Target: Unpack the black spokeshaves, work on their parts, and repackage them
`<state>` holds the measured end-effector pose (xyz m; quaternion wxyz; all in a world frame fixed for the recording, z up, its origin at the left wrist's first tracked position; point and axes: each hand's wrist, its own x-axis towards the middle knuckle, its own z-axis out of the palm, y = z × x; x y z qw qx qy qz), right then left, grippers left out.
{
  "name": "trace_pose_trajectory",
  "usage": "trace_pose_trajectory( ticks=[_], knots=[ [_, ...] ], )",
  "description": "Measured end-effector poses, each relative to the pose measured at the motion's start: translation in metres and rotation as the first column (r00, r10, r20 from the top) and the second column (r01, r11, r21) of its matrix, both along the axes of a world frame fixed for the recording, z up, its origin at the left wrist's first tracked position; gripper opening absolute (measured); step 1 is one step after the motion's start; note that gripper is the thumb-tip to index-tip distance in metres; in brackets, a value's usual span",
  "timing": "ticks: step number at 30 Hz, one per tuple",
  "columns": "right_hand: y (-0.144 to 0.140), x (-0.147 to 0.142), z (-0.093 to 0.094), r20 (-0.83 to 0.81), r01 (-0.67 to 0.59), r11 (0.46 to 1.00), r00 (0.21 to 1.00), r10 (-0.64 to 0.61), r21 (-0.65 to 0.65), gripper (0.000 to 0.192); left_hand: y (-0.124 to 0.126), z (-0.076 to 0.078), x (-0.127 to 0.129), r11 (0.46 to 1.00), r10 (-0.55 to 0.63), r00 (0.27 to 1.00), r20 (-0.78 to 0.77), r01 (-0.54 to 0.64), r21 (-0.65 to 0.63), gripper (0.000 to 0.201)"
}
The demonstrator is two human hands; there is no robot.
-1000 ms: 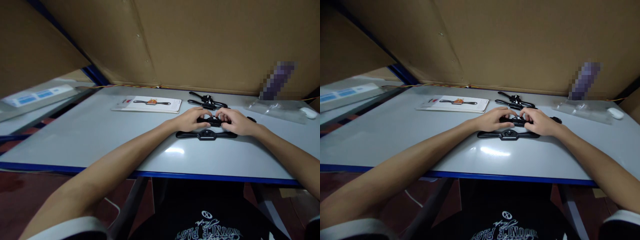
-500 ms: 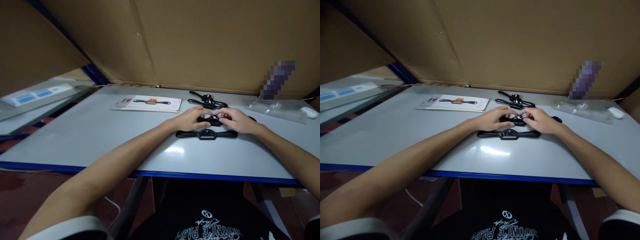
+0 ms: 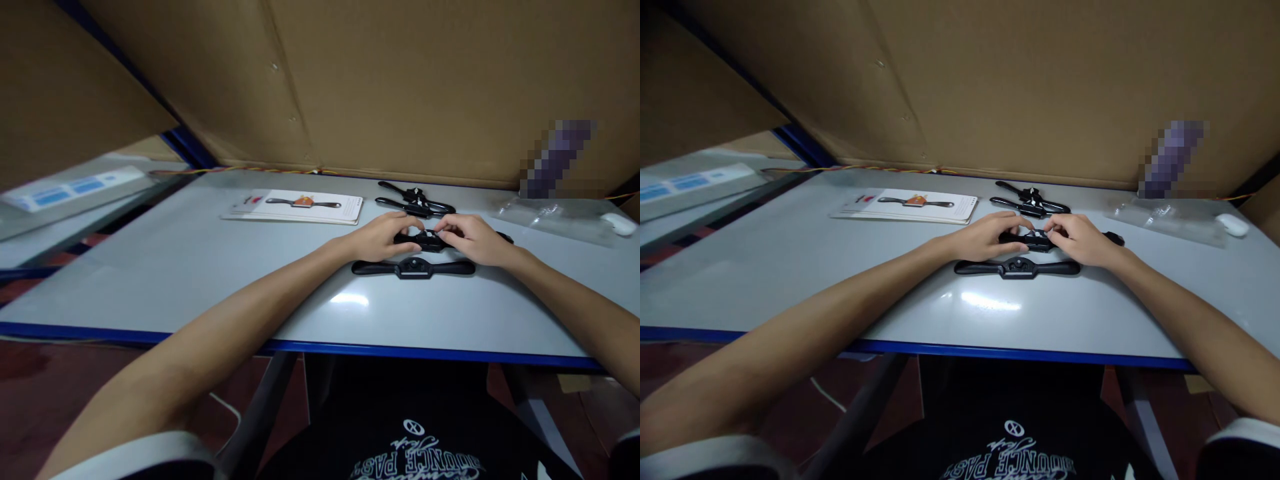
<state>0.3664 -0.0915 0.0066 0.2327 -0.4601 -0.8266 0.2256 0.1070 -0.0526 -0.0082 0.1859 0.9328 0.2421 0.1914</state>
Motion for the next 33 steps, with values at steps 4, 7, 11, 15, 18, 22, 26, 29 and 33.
trace_pose_trajectory(
  ticks=[4, 7, 11, 15, 18, 22, 26, 29, 33],
  knots=[
    [-0.0007, -0.0007, 0.0003, -0.011, 0.0, 1.0, 1.0, 0.0, 0.006, 0.02, 0.0008, -0.0008, -0.0002, 1.0, -0.006, 1.0, 0.008, 0.006, 0.005, 0.048],
    [-0.0018, -0.002, 0.0012, -0.018, 0.002, 1.0, 1.0, -0.002, 0.004, 0.02, 0.0006, -0.0007, 0.0002, 1.0, -0.008, 1.0, 0.008, 0.008, -0.001, 0.048],
    [-0.0023, -0.0033, 0.0012, -0.033, 0.011, 1.0, 0.999, -0.011, 0.0, 0.019, 0.0, 0.0004, 0.0004, 1.0, -0.007, 1.0, 0.014, 0.007, -0.012, 0.05],
    [-0.002, -0.0033, 0.0001, -0.032, 0.014, 1.0, 0.999, -0.014, 0.013, 0.016, 0.0008, 0.0017, -0.0015, 0.999, -0.025, 1.0, 0.008, 0.025, -0.022, 0.048],
    [-0.0018, -0.0032, -0.0005, -0.022, 0.012, 1.0, 1.0, -0.012, 0.018, 0.013, 0.0019, 0.0021, -0.0035, 0.999, -0.041, 0.999, 0.008, 0.041, -0.035, 0.045],
    [-0.0019, -0.0034, -0.0005, -0.008, 0.013, 0.999, 1.0, -0.013, 0.034, 0.012, 0.0023, 0.0015, -0.0045, 0.998, -0.033, 0.999, 0.016, 0.033, -0.053, 0.044],
    [-0.0015, -0.0031, -0.0008, 0.003, 0.003, 0.999, 1.0, -0.003, 0.05, 0.012, 0.0014, 0.001, -0.0039, 0.998, -0.013, 1.0, 0.015, 0.014, -0.063, 0.043],
    [-0.0005, -0.0023, -0.002, 0.002, -0.002, 0.998, 1.0, 0.001, 0.061, 0.011, 0.0009, 0.001, -0.0036, 0.998, -0.008, 1.0, 0.016, 0.009, -0.062, 0.042],
    [-0.0001, -0.0015, -0.0038, 0.006, -0.008, 0.998, 1.0, 0.007, 0.069, 0.011, 0.0014, 0.0012, -0.0039, 0.998, -0.013, 1.0, 0.021, 0.015, -0.069, 0.044]
  ],
)
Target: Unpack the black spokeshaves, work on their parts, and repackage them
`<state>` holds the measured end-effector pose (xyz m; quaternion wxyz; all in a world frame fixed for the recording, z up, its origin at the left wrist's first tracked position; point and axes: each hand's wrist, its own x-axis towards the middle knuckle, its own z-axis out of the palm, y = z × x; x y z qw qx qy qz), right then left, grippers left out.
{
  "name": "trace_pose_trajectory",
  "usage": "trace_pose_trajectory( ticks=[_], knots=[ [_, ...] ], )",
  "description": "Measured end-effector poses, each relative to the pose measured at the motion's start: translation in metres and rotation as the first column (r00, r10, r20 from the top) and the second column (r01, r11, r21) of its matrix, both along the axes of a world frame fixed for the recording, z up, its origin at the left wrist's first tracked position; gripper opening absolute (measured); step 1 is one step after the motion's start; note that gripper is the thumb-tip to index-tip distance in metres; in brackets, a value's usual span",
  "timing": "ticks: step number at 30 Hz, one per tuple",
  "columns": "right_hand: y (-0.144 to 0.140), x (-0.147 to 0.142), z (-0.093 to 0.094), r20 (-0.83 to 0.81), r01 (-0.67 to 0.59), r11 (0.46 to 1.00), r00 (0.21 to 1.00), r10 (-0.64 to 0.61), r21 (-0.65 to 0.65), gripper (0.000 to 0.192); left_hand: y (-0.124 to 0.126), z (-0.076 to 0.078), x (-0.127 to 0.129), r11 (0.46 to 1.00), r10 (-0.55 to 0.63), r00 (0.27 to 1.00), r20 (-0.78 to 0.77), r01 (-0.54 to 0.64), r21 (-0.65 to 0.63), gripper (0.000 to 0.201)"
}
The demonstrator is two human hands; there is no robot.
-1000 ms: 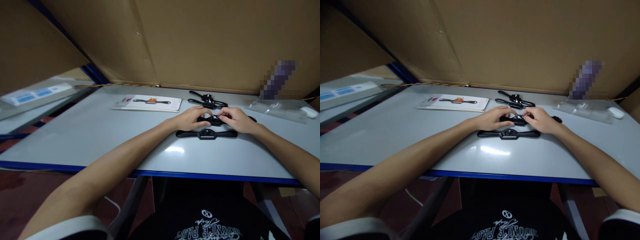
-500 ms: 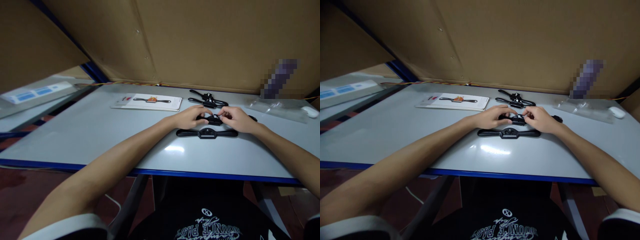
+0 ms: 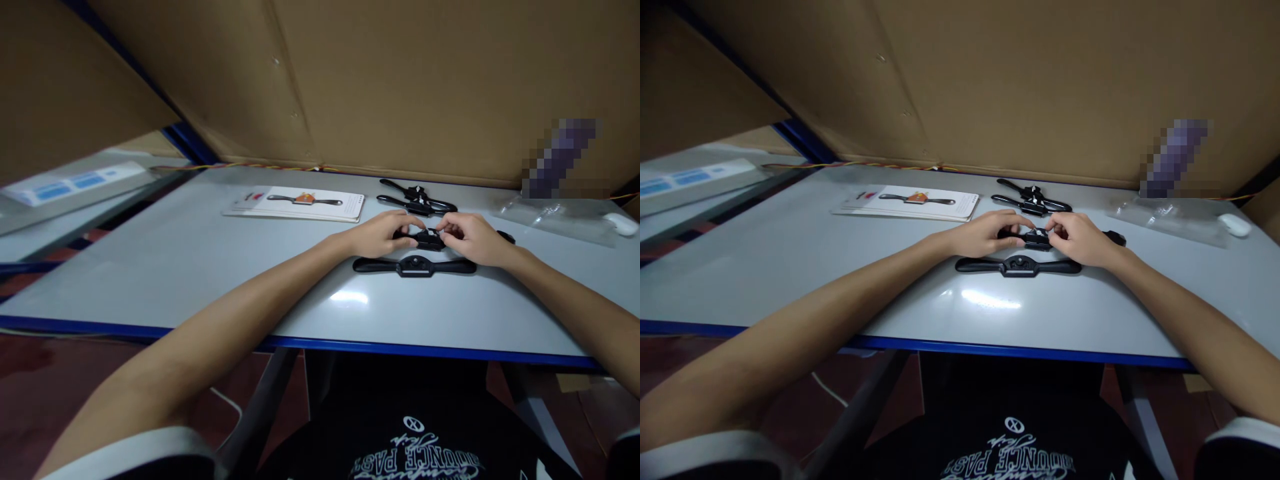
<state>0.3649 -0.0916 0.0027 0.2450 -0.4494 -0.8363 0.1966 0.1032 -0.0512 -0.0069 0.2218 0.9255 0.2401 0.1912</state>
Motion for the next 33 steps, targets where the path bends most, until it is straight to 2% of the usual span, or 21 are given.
trace_pose_trajectory(
  ticks=[8, 14, 21, 33],
  knots=[
    [-0.0002, 0.0, -0.0004, 0.008, -0.011, 1.0, 1.0, 0.011, 0.029, 0.017, 0.0017, -0.0017, -0.0011, 1.0, -0.006, 1.0, 0.009, 0.006, 0.007, 0.043],
    [-0.0023, 0.0004, 0.0008, 0.039, -0.119, 0.987, 0.993, 0.116, 0.105, 0.033, 0.0028, -0.0032, -0.0013, 1.0, -0.014, 1.0, 0.025, 0.014, 0.01, 0.042],
    [-0.0014, 0.0011, 0.0002, 0.025, -0.163, 0.981, 0.987, 0.161, 0.104, 0.036, 0.0058, -0.0041, -0.0016, 0.999, -0.036, 0.999, 0.039, 0.037, -0.016, 0.041],
    [-0.0022, 0.0012, 0.0015, 0.048, -0.158, 0.983, 0.987, 0.154, 0.093, 0.038, 0.0063, -0.0035, -0.0014, 0.999, -0.035, 0.999, 0.026, 0.035, 0.002, 0.04]
  ],
)
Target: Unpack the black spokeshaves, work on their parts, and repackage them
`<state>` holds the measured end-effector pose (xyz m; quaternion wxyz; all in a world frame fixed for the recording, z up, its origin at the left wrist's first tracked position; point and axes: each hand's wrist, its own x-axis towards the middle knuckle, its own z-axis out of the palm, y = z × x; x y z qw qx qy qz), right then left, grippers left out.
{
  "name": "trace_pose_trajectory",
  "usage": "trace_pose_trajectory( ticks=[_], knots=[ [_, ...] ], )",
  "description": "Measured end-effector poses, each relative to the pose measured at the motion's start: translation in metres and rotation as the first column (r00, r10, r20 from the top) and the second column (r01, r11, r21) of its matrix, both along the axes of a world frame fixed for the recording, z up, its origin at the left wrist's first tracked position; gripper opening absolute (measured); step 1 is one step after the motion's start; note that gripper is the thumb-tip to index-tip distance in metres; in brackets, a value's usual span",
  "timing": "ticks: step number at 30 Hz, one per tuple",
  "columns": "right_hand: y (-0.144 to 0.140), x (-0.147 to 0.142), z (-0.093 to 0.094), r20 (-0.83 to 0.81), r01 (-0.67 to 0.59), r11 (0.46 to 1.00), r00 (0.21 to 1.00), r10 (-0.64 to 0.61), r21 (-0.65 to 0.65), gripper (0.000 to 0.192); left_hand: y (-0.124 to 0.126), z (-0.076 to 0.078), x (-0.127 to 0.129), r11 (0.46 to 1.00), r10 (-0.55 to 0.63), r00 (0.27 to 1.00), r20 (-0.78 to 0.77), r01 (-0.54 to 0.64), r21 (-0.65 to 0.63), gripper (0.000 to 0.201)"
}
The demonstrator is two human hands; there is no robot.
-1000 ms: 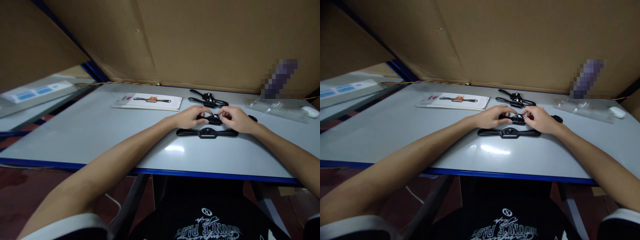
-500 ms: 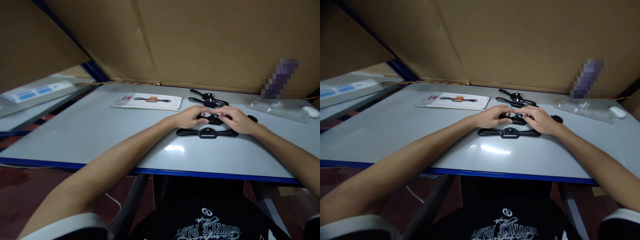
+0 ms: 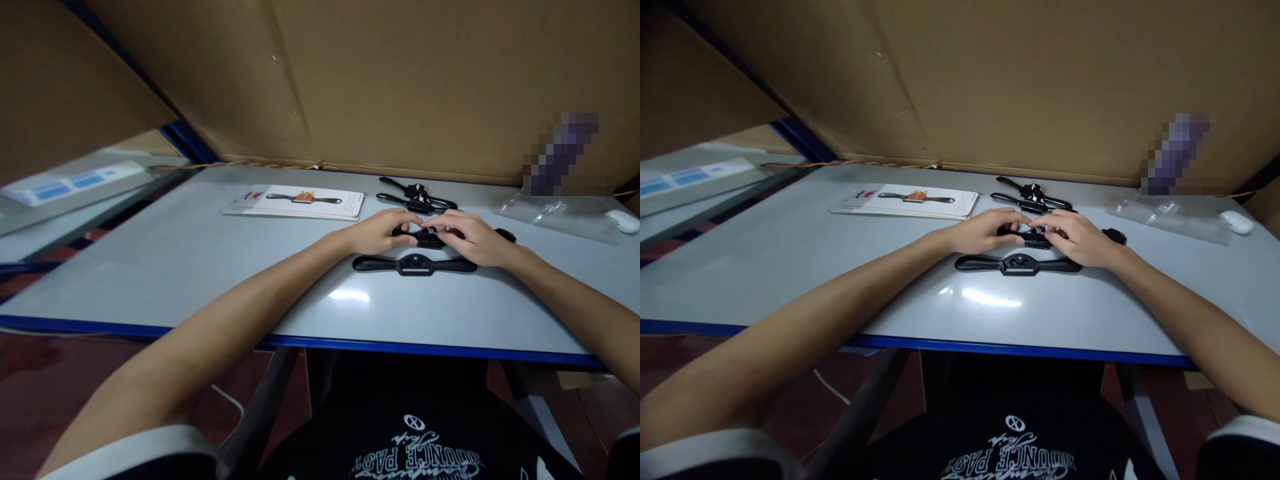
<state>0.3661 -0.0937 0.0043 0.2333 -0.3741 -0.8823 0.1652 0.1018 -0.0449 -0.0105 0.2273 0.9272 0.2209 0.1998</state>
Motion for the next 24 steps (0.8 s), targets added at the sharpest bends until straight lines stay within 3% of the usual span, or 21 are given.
trace_pose_trajectory(
  ticks=[11, 17, 24],
  knots=[
    [0.0058, 0.0022, 0.0007, 0.01, -0.035, 0.999, 0.999, 0.035, -0.03, 0.034, -0.0013, -0.0001, 0.0, 1.0, 0.016, 1.0, 0.004, -0.015, -0.008, 0.041],
    [0.0019, -0.0036, 0.001, -0.004, 0.063, 0.997, 0.998, -0.064, -0.051, 0.024, -0.0029, 0.001, 0.0005, 1.0, 0.01, 1.0, -0.001, -0.01, 0.003, 0.039],
    [0.0027, -0.0071, -0.0023, 0.027, 0.064, 0.996, 0.997, -0.066, 0.064, 0.02, -0.0029, 0.0008, 0.0004, 0.999, 0.034, 0.999, -0.017, -0.034, -0.018, 0.042]
  ],
)
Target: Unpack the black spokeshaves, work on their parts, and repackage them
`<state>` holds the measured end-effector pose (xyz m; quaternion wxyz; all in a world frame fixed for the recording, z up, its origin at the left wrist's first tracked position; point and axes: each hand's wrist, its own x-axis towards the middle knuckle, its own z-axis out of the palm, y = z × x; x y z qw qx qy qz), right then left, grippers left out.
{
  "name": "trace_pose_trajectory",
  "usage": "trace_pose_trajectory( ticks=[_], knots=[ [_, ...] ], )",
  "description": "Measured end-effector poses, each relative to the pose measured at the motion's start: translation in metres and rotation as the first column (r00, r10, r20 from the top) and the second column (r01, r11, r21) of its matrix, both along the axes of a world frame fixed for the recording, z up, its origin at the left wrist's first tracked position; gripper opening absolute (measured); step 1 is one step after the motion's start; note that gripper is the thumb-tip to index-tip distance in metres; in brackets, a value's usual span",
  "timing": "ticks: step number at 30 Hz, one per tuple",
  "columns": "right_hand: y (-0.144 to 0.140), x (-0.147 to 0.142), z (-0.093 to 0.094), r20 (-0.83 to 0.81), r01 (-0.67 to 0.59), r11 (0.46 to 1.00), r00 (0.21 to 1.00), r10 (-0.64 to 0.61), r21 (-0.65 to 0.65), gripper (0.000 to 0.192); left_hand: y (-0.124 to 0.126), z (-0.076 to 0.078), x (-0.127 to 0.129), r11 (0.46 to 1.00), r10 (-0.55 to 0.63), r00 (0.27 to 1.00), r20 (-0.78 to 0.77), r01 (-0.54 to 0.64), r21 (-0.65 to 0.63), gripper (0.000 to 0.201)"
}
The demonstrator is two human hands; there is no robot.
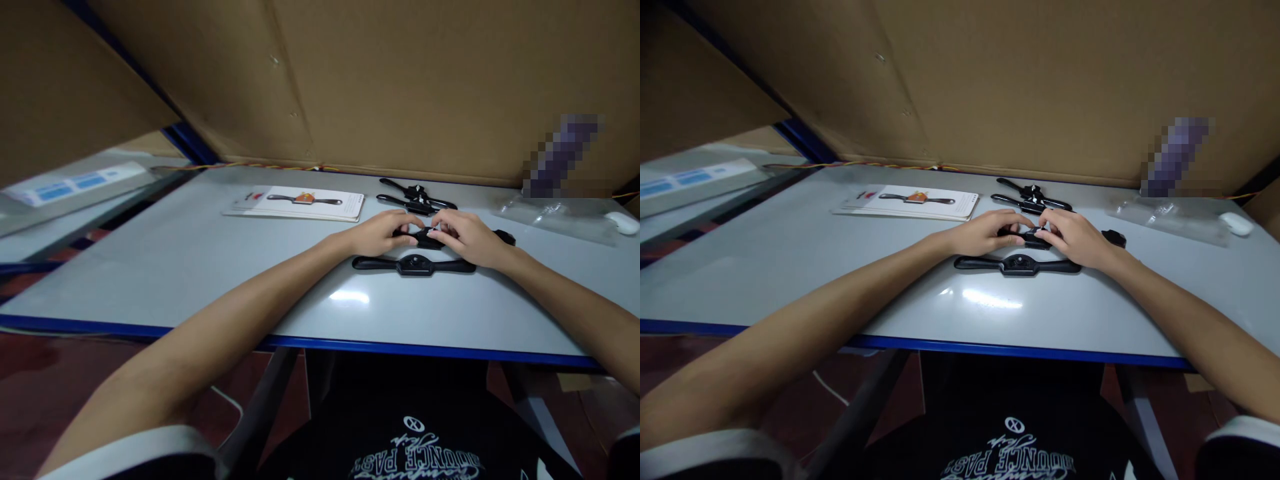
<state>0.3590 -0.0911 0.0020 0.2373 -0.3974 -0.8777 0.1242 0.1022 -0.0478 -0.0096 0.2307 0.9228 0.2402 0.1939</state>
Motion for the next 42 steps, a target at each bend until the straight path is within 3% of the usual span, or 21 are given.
trace_pose_trajectory(
  ticks=[6, 22, 30, 36, 42],
  knots=[
    [0.001, -0.002, 0.0, 0.095, 0.012, 0.999, 0.995, -0.017, 0.052, 0.028, 0.001, -0.002, 0.0, 1.0, 0.004, 1.0, 0.003, -0.004, -0.001, 0.041],
    [0.006, -0.014, 0.004, 0.202, 0.075, 0.997, 0.976, -0.081, 0.033, 0.034, -0.004, -0.001, 0.005, 0.998, 0.057, 0.998, -0.005, -0.057, 0.027, 0.038],
    [0.001, -0.022, 0.012, 0.261, 0.175, 0.984, 0.949, -0.178, 0.036, 0.035, -0.007, 0.004, 0.013, 0.987, 0.135, 0.99, -0.034, -0.138, -0.087, 0.039],
    [0.003, -0.029, 0.016, 0.396, 0.245, 0.969, 0.886, -0.24, 0.039, 0.036, -0.01, 0.01, 0.019, 0.965, 0.203, 0.976, -0.079, -0.213, -0.154, 0.039],
    [0.0, -0.038, 0.02, 0.469, 0.335, 0.94, 0.822, -0.322, 0.058, 0.038, -0.013, 0.015, 0.021, 0.957, 0.232, 0.964, -0.13, -0.25, -0.144, 0.036]
  ],
)
